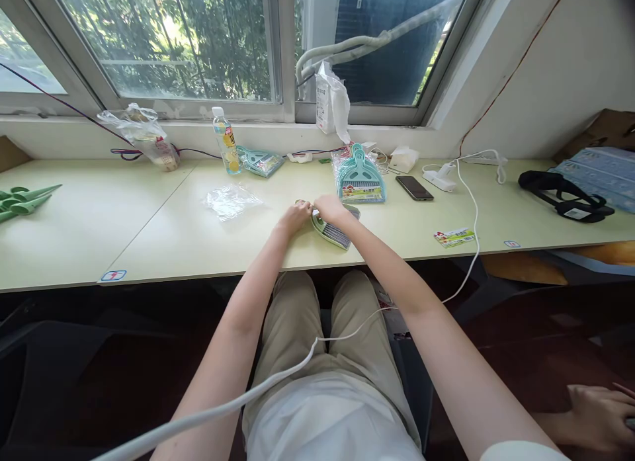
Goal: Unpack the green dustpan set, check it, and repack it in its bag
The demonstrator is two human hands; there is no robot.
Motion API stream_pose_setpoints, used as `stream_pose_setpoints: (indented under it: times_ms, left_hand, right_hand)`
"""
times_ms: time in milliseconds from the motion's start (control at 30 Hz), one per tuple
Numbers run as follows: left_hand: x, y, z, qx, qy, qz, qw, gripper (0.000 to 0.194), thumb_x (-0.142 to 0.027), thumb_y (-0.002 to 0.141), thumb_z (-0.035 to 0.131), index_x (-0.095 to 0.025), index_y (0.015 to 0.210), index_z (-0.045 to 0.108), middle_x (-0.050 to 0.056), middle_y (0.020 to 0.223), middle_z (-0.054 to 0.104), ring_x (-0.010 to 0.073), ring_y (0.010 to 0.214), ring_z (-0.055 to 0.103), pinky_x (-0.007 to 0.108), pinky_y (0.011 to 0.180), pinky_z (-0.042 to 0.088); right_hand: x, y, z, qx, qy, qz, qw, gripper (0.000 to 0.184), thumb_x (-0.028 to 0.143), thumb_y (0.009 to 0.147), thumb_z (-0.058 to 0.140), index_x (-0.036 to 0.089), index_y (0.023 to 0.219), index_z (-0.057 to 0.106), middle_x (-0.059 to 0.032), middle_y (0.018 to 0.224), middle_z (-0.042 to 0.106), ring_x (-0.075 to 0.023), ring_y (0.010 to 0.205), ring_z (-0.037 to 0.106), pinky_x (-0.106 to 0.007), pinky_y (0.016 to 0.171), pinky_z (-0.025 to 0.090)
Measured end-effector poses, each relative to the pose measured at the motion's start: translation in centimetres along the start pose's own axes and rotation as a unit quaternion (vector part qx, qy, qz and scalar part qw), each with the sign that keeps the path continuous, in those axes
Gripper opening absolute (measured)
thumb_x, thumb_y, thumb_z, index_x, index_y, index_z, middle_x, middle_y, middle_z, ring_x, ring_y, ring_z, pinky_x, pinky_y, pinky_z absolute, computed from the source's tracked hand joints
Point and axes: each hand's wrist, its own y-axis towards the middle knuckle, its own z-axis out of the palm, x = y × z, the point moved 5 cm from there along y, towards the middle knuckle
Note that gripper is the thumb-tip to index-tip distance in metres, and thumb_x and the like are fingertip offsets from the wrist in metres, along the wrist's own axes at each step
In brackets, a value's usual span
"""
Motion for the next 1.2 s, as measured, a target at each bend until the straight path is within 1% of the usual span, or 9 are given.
stream_pose_setpoints:
  times_ms: [133, 267, 367, 533, 667, 767, 933, 1033, 1200]
  left_hand:
    - [0.4, -0.3, -0.2, -0.018, 0.006, -0.022, 1.0, 0.027, 0.004, 0.077, 0.048, -0.018, 0.076, 0.063, 0.015, 0.096, 0.06, 0.0296, 0.109, 0.057, 0.041, 0.1, 0.042]
    - [1.3, -0.4, -2.0, -0.162, -0.005, -0.076, 0.984, 0.036, -0.003, 0.076, 0.058, -0.019, 0.107, 0.065, 0.015, 0.122, 0.057, 0.0308, 0.124, 0.05, 0.044, 0.109, 0.038]
    - [3.0, -0.2, -2.6, -0.232, -0.158, -0.191, 0.941, 0.053, -0.013, 0.08, 0.059, -0.016, 0.133, 0.051, 0.016, 0.127, 0.056, 0.0273, 0.116, 0.058, 0.041, 0.102, 0.046]
    - [4.4, 0.1, -0.2, -0.089, -0.44, -0.323, 0.833, 0.055, -0.036, 0.087, 0.063, -0.014, 0.134, 0.047, 0.01, 0.098, 0.066, 0.017, 0.072, 0.067, 0.032, 0.072, 0.056]
    - [4.3, -0.2, 0.3, -0.027, -0.491, -0.275, 0.826, 0.031, -0.022, 0.075, 0.076, -0.012, 0.102, 0.065, 0.007, 0.085, 0.068, 0.0143, 0.07, 0.066, 0.026, 0.07, 0.055]
    - [4.6, -0.4, -0.1, -0.056, -0.514, -0.278, 0.81, 0.023, -0.011, 0.073, 0.073, -0.012, 0.095, 0.065, 0.007, 0.086, 0.07, 0.0137, 0.072, 0.068, 0.026, 0.073, 0.057]
    - [5.4, -0.3, -0.7, -0.125, -0.539, -0.308, 0.774, 0.022, -0.01, 0.075, 0.073, -0.013, 0.095, 0.065, 0.007, 0.087, 0.071, 0.0129, 0.07, 0.068, 0.026, 0.07, 0.059]
    - [5.4, 0.2, -0.7, -0.132, -0.568, -0.282, 0.761, 0.027, -0.005, 0.071, 0.074, -0.014, 0.095, 0.064, 0.007, 0.092, 0.071, 0.0131, 0.075, 0.069, 0.024, 0.071, 0.059]
    - [5.2, 0.4, -0.5, -0.125, -0.575, -0.27, 0.762, 0.043, 0.001, 0.068, 0.071, -0.02, 0.102, 0.057, 0.005, 0.101, 0.069, 0.0139, 0.082, 0.069, 0.025, 0.07, 0.06]
  right_hand:
    - [-0.4, -0.1, 0.3, -0.012, 0.022, 0.012, 1.0, 0.032, 0.027, 0.088, 0.063, 0.01, 0.114, 0.071, -0.0207, 0.115, 0.072, -0.029, 0.108, 0.069, -0.03, 0.084, 0.051]
    - [-1.1, -0.1, 0.8, -0.037, 0.078, 0.037, 0.996, 0.038, 0.032, 0.088, 0.059, 0.011, 0.117, 0.07, -0.0207, 0.116, 0.072, -0.0283, 0.109, 0.069, -0.03, 0.086, 0.051]
    - [-1.4, 0.4, 0.9, -0.053, 0.131, 0.088, 0.986, 0.039, 0.033, 0.087, 0.057, 0.012, 0.118, 0.07, -0.02, 0.117, 0.072, -0.0274, 0.109, 0.068, -0.03, 0.087, 0.05]
    - [-0.9, 1.0, -0.3, -0.084, 0.195, 0.145, 0.966, 0.043, 0.039, 0.093, 0.051, 0.011, 0.121, 0.068, -0.0209, 0.12, 0.071, -0.0251, 0.11, 0.068, -0.026, 0.086, 0.049]
    - [-0.8, -0.7, -2.1, -0.129, 0.184, 0.137, 0.965, 0.045, 0.045, 0.097, 0.047, 0.014, 0.125, 0.066, -0.0139, 0.115, 0.074, -0.022, 0.106, 0.067, -0.025, 0.087, 0.048]
    - [-3.6, -4.2, -2.1, -0.153, 0.17, 0.16, 0.96, 0.047, 0.042, 0.101, 0.038, 0.015, 0.132, 0.061, -0.012, 0.122, 0.072, -0.0224, 0.114, 0.063, -0.029, 0.094, 0.047]
    - [-14.4, -15.1, 3.1, -0.253, 0.136, 0.302, 0.909, 0.054, 0.037, 0.102, 0.025, 0.011, 0.133, 0.061, -0.0159, 0.145, 0.055, -0.026, 0.137, 0.047, -0.037, 0.11, 0.04]
    - [-19.8, -21.0, 8.6, -0.195, 0.112, 0.378, 0.898, 0.06, 0.047, 0.099, 0.032, 0.007, 0.138, 0.057, -0.0201, 0.155, 0.042, -0.0314, 0.149, 0.03, -0.046, 0.119, 0.03]
    - [-18.5, -24.0, 13.0, -0.083, 0.134, 0.328, 0.932, 0.066, 0.053, 0.099, 0.026, 0.014, 0.151, 0.042, -0.0134, 0.16, 0.037, -0.0287, 0.152, 0.028, -0.05, 0.124, 0.022]
